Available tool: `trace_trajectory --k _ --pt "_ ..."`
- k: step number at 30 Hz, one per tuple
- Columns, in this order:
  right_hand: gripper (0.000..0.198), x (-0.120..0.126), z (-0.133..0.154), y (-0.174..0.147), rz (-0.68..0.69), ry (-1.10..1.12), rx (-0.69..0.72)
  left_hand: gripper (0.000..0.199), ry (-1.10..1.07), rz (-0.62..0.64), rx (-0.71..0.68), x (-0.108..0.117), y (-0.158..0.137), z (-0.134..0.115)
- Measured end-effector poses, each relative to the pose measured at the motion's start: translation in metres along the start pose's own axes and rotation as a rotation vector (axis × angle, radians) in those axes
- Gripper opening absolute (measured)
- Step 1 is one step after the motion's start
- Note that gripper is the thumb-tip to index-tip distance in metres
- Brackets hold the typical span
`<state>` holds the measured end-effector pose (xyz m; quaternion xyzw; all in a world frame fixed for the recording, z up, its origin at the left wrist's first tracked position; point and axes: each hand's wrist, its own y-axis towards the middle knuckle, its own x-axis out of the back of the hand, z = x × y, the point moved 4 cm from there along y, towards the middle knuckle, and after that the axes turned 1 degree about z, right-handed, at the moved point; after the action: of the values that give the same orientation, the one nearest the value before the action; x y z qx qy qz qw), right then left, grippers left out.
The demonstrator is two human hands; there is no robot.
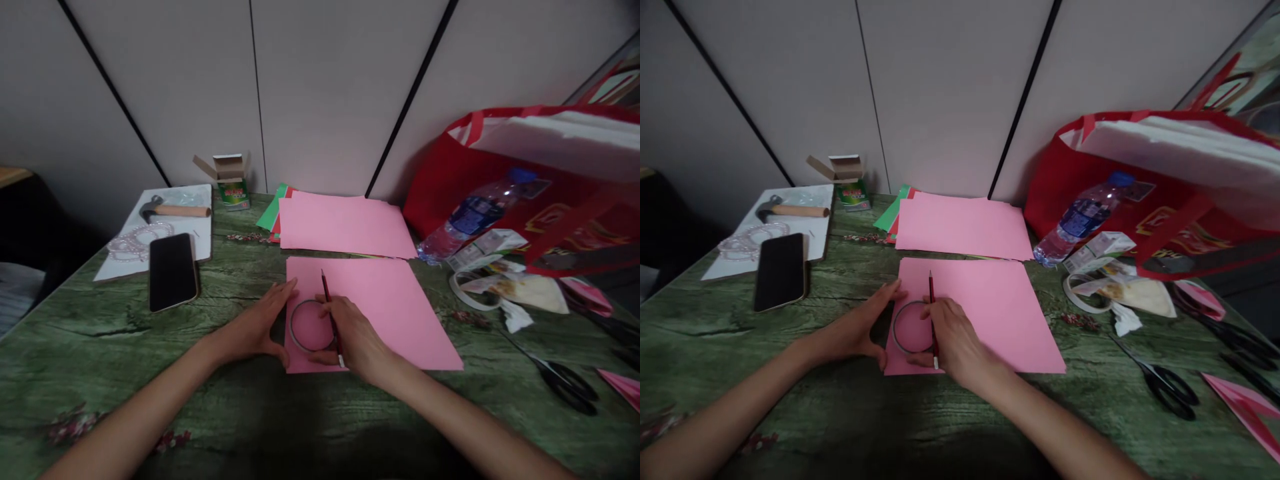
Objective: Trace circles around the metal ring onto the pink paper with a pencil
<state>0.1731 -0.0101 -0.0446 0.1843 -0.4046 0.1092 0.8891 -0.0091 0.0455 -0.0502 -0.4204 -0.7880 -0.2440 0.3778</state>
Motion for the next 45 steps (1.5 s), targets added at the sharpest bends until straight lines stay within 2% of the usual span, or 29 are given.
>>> trace_trajectory --k 3,7,11,19,25,27,30,32,33,35,37,40,45 --pt "0.052 -0.005 -0.005 -0.003 -0.027 0.019 -0.008 0.127 -0.008 -0.006 0.005 -0.002 0.001 0.002" --pt "0.063 -0.001 -0.012 -0.006 -0.008 0.157 -0.024 0.128 -0.038 -0.014 0.060 -0.004 0.001 0.005" --pt "0.058 0.004 -0.018 -0.008 0.029 0.289 -0.054 0.127 -0.059 -0.045 0.054 -0.003 0.002 0.003" --pt "0.057 0.006 -0.025 -0.007 0.028 0.335 -0.050 0.134 -0.034 -0.064 0.035 -0.001 0.004 -0.001" --pt "0.059 0.008 -0.026 -0.008 0.021 0.382 -0.081 0.131 -0.005 -0.076 0.014 -0.002 0.004 -0.001" --pt "0.053 0.009 -0.027 -0.007 -0.024 0.451 -0.108 0.130 0.006 -0.094 0.002 -0.002 0.004 -0.003" --pt "0.031 0.011 -0.035 -0.004 -0.163 0.669 -0.182 0.127 0.004 -0.143 0.032 -0.001 0.002 -0.006" --pt "0.025 0.011 -0.043 -0.002 -0.275 0.883 -0.250 0.116 0.006 -0.167 0.062 -0.001 0.002 -0.010" --pt "0.025 0.010 -0.047 -0.001 -0.323 0.995 -0.284 0.103 0.022 -0.170 0.050 -0.002 0.002 -0.014" --pt "0.026 0.010 -0.053 0.001 -0.399 1.185 -0.341 0.070 0.086 -0.163 -0.054 -0.006 0.003 -0.024" --pt "0.028 0.010 -0.057 0.001 -0.450 1.311 -0.392 0.050 0.163 -0.139 -0.212 -0.012 0.005 -0.035" --pt "0.035 0.010 -0.058 0.001 -0.492 1.410 -0.449 0.046 0.253 -0.082 -0.359 -0.023 0.008 -0.045" --pt "0.025 0.008 -0.056 0.000 -0.525 1.364 -0.495 0.044 0.336 0.017 -0.326 -0.032 0.012 -0.046"
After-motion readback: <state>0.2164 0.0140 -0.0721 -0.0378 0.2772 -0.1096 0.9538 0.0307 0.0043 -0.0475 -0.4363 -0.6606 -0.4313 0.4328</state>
